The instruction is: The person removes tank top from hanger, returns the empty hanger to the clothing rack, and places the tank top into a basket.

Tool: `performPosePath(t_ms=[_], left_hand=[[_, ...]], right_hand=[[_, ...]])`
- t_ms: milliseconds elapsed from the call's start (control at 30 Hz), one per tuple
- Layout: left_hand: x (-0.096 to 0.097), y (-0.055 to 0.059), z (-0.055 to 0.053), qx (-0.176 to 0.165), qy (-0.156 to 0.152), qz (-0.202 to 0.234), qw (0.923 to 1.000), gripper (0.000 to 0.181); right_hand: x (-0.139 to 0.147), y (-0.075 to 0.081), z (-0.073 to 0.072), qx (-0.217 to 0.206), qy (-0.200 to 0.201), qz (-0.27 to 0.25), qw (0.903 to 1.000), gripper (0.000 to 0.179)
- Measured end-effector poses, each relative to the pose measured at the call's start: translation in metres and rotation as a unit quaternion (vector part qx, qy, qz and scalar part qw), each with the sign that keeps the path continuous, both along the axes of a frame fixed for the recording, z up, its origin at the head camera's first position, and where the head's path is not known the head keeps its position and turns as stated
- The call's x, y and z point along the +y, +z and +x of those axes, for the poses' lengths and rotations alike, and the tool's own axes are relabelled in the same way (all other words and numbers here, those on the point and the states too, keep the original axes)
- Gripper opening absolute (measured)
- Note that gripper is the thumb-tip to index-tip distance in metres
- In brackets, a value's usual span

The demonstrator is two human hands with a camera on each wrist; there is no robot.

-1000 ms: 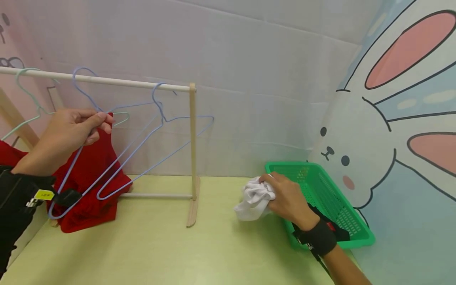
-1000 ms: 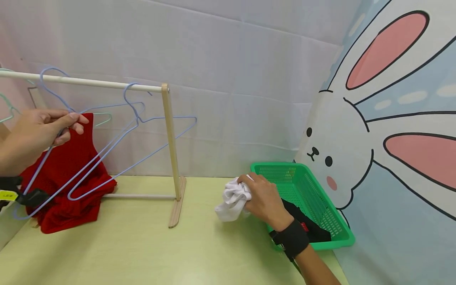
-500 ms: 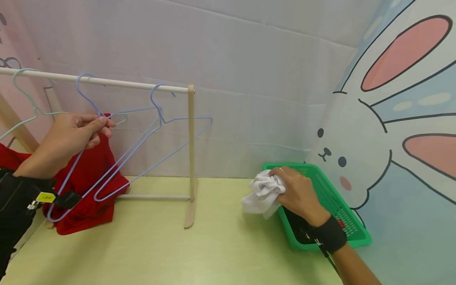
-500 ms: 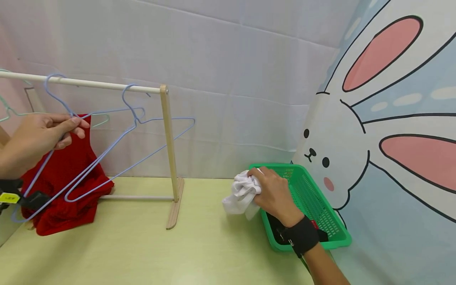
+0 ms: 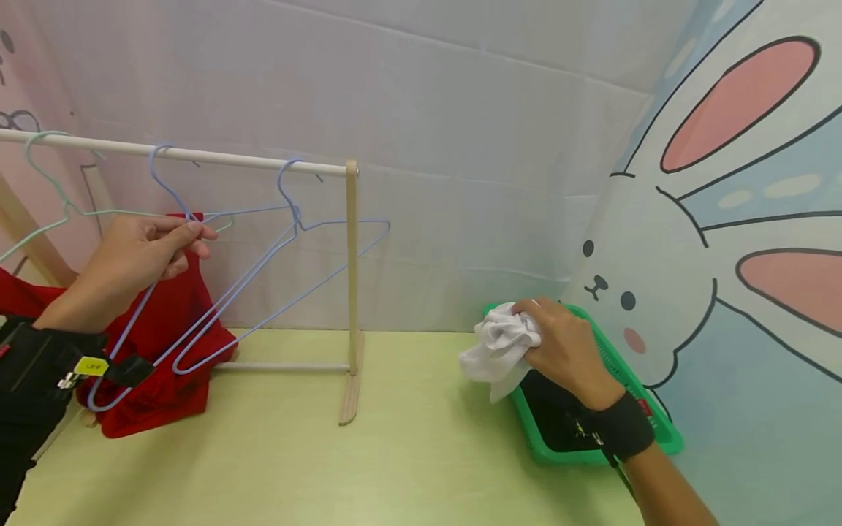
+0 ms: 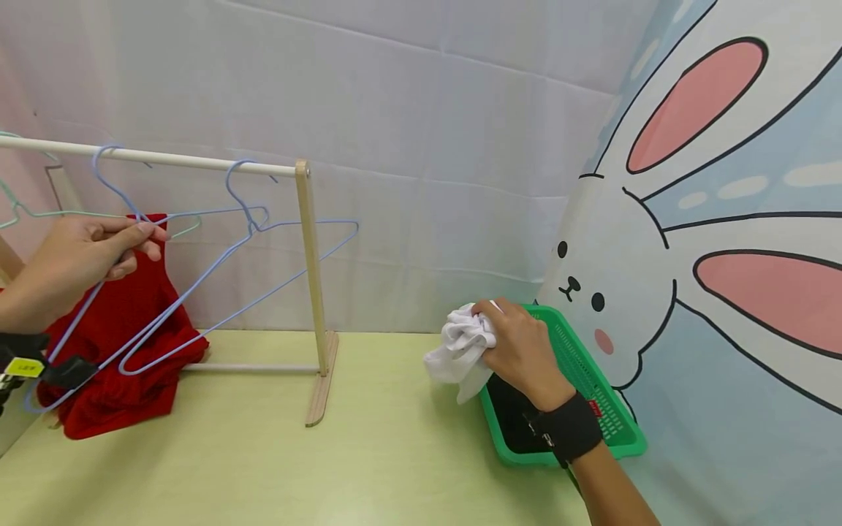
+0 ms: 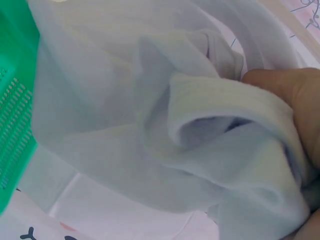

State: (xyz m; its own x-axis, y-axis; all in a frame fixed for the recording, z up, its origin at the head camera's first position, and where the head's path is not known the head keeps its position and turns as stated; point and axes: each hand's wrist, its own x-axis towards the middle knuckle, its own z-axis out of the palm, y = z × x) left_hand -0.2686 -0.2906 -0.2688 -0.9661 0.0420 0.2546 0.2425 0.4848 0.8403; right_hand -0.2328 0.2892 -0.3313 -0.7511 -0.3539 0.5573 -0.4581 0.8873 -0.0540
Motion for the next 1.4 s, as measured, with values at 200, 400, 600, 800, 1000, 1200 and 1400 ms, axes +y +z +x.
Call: performPosePath(t_ms=[200,400,600,800,1000,1200,1400], left_hand=[[0.002,-0.001,0.001,0.003,0.009,-0.013,0.9999,0.032],[0.002,0.000,0.001,0.010,0.000,-0.002,0.9999,0.030],[0.000,-0.001,0.001,0.005,-0.009,-0.003,0.9999,0.022],[0.001,-0.001,0.000,0.008,-0.003,-0.005,1.0000,0.023],[0.000,0.000,-0.001,0.010,-0.004,0.003,0.9999,0.022],[0.001,0.001,-0.001,0.014,0.001,0.000,0.9999,0.023],[0.000,0.001,0.000,0.012,-0.001,0.000,0.9999,0.023]], right_hand=[[0.009,0.005,-0.005,0.016,0.000,-0.007,0.9999,0.041],[0.022,0.015,-0.010,0.036,-0.016,-0.007,0.9992,0.041],[0.030,0.021,-0.015,0.024,-0.030,-0.009,0.9992,0.040],[0.037,0.021,-0.022,0.020,-0.044,-0.010,0.9988,0.039],[0.045,0.019,-0.025,0.008,-0.056,-0.006,0.9984,0.042],[0.053,0.013,-0.028,-0.026,-0.067,-0.007,0.9974,0.042],[0.062,0.003,-0.034,-0.058,-0.080,-0.006,0.9951,0.043]])
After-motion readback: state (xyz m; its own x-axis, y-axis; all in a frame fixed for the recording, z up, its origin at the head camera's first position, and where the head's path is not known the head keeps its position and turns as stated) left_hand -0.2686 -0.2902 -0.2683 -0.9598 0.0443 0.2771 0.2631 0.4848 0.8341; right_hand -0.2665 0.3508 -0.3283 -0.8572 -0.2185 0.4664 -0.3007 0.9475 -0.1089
